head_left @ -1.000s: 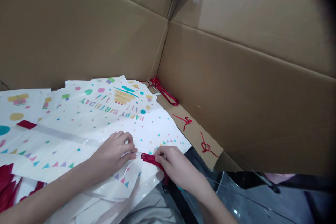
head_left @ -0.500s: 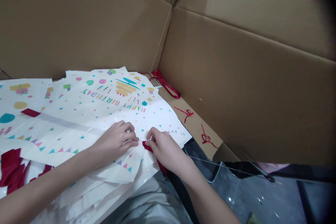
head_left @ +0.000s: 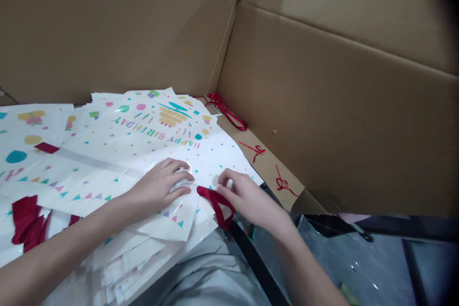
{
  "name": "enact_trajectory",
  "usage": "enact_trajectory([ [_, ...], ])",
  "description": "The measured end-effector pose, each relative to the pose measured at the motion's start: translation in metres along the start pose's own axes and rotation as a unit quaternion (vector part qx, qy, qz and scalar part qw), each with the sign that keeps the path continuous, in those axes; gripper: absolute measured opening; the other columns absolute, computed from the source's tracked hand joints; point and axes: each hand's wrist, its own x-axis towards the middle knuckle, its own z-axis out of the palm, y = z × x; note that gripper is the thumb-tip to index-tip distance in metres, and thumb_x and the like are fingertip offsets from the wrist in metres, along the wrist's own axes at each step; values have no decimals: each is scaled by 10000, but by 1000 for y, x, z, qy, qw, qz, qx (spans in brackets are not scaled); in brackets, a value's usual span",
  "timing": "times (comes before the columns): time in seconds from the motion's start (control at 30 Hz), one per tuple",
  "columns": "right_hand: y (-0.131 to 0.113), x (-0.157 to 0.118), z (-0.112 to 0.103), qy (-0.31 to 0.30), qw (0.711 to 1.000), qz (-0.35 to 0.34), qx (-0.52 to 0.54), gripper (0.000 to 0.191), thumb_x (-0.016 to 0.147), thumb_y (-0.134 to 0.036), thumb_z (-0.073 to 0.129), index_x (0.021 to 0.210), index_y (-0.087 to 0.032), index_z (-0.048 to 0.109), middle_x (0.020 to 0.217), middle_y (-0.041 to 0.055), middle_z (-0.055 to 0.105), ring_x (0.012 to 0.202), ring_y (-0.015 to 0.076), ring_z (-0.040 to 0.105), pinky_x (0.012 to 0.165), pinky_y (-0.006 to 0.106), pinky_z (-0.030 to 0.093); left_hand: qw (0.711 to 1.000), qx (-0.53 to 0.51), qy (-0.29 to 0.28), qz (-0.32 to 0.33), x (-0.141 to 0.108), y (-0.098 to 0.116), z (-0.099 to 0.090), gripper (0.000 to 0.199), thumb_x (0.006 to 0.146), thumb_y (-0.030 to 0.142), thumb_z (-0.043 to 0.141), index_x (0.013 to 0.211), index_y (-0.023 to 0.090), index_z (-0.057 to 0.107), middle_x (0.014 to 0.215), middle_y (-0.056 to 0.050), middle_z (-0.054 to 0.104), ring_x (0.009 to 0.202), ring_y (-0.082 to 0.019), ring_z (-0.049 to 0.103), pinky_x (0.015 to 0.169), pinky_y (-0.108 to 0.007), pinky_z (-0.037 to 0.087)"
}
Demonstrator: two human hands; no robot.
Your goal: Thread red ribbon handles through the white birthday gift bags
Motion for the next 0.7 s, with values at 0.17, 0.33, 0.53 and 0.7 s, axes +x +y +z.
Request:
enact_trajectory([
  [0.17, 21, -14, -15, -29, 999, 24, -25, 154, 993, -228, 515, 921, -207, 650, 898, 22, 694, 842, 187, 608, 744, 290, 412, 999, -5, -15, 28, -2, -5, -6, 295, 1015, 473, 534, 1166, 298, 718, 1357, -48, 627, 1300, -269, 496, 1084, -410, 384],
  [0.33, 16, -11, -1, -57, 998, -5, -17, 158, 993, -212, 507, 992, -212, 665, 929, 31, 716, 817, 181, 621, 724, 290, 419, 998, 5, -23, 59, -3, -9, -13, 305, 1011, 471, 542, 1200, 288, 698, 1365, -55, 631, 1286, -262, 519, 1076, -390, 396],
  [0.53, 29, -31, -12, -76, 994, 31, -71, 208, 1036, -275, 462, 1049, -224, 663, 948, 51, 708, 899, 212, 625, 774, 308, 433, 996, 26, -42, 69, -3, -15, -16, 326, 1027, 483, 501, 1224, 292, 677, 1401, -46, 622, 1297, -258, 523, 1097, -398, 372],
  [0.7, 25, -31, -3, -82, 994, 13, -67, 195, 1014, -213, 472, 1143, -232, 616, 962, 42, 695, 856, 192, 614, 755, 293, 428, 996, 33, -29, 73, -3, -19, -13, 341, 1015, 498, 517, 1224, 288, 685, 1390, -53, 630, 1286, -263, 538, 1093, -399, 375],
])
